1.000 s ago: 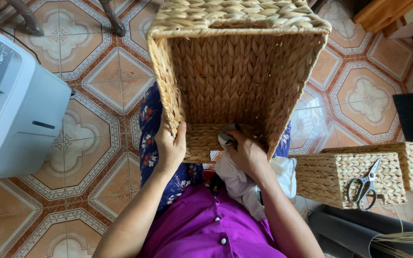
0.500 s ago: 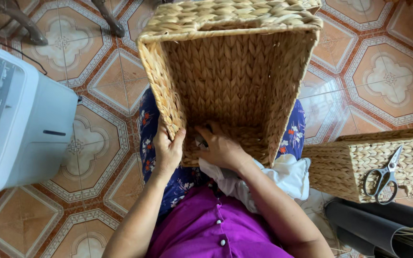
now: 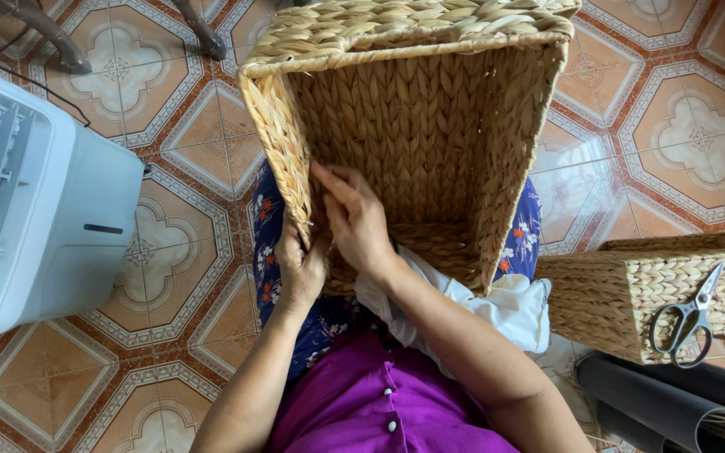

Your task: The person wipes the interior and exterior surfaces of a woven basket using a cloth. They rotate the basket to access different sides and continue wiping until the entire surface is covered.

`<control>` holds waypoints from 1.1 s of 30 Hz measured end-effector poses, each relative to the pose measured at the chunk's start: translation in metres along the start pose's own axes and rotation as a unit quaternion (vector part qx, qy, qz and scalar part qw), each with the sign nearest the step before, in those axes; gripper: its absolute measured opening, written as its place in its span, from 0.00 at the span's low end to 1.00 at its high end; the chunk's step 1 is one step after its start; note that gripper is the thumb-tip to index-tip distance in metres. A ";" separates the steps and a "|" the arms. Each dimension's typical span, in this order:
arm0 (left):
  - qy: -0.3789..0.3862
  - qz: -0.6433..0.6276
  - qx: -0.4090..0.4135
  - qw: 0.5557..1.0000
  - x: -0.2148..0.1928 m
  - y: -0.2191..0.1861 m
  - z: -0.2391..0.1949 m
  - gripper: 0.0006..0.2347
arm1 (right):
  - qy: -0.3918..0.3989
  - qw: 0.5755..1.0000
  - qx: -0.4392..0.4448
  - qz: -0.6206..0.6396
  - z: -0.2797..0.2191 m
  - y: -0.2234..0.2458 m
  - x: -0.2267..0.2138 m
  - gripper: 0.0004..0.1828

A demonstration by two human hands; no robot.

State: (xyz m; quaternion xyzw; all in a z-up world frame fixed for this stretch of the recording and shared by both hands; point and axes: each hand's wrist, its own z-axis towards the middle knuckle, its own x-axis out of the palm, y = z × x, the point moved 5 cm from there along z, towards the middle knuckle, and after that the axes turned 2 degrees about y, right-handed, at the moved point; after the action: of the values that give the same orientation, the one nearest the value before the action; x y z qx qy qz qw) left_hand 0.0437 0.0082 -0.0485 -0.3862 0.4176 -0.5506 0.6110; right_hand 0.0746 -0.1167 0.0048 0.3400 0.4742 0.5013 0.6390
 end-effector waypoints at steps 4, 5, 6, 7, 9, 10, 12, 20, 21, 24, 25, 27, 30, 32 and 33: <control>0.001 0.009 -0.010 1.000 0.000 0.005 -0.001 0.20 | -0.017 0.998 -0.040 -0.034 -0.003 0.003 0.000 0.21; 0.003 0.004 -0.037 0.999 0.001 0.009 -0.001 0.21 | -0.010 1.000 0.020 0.007 0.002 -0.006 -0.001 0.18; 0.004 0.000 -0.065 0.998 0.001 0.011 -0.003 0.22 | -0.002 0.996 0.079 0.048 0.010 -0.017 -0.002 0.16; 0.006 0.004 -0.048 0.999 0.001 0.010 -0.002 0.24 | 0.004 0.987 0.137 0.087 0.018 -0.027 -0.004 0.13; 0.009 0.011 -0.014 1.000 0.002 0.005 -0.003 0.27 | -0.003 0.986 0.112 0.127 0.029 -0.029 -0.005 0.14; 0.009 0.016 -0.012 1.000 0.003 0.004 -0.002 0.27 | -0.007 0.984 0.099 0.147 0.034 -0.028 -0.006 0.15; 0.007 0.026 -0.006 1.000 0.004 0.001 -0.001 0.29 | -0.013 0.993 0.065 0.101 0.040 -0.024 -0.006 0.13; 0.007 0.008 -0.007 1.000 0.002 -0.003 -0.001 0.28 | 0.046 0.998 -0.032 0.018 0.061 -0.011 -0.009 0.07; 0.009 0.003 -0.011 1.000 0.002 -0.003 -0.001 0.28 | 0.052 0.996 -0.065 -0.011 0.064 -0.009 -0.011 0.07; 0.010 -0.016 -0.010 1.000 0.004 -0.002 -0.001 0.27 | 0.062 0.987 -0.138 -0.062 0.066 -0.002 -0.015 0.07; 0.011 -0.018 -0.012 1.000 0.003 -0.001 -0.002 0.27 | 0.063 0.983 -0.156 -0.073 0.066 0.000 -0.015 0.07; 0.013 -0.022 -0.017 1.000 0.003 0.001 -0.003 0.27 | 0.063 0.981 -0.167 -0.074 0.064 0.001 -0.016 0.08; 0.010 -0.001 -0.009 1.000 0.002 0.002 -0.003 0.27 | 0.065 0.980 -0.177 -0.066 0.064 0.002 -0.018 0.09; 0.010 -0.004 -0.015 1.000 0.002 0.003 -0.004 0.27 | 0.073 0.979 -0.178 -0.066 0.066 0.001 -0.018 0.10; 0.011 -0.005 -0.018 1.000 0.002 0.004 -0.003 0.27 | 0.077 0.979 -0.177 -0.071 0.068 0.001 -0.018 0.11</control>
State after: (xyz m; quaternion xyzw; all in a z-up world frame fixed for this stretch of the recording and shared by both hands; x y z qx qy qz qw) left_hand 0.0422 0.0064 -0.0532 -0.3930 0.4324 -0.5500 0.5967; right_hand 0.1374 -0.1313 0.0319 0.1476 0.4490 0.5556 0.6841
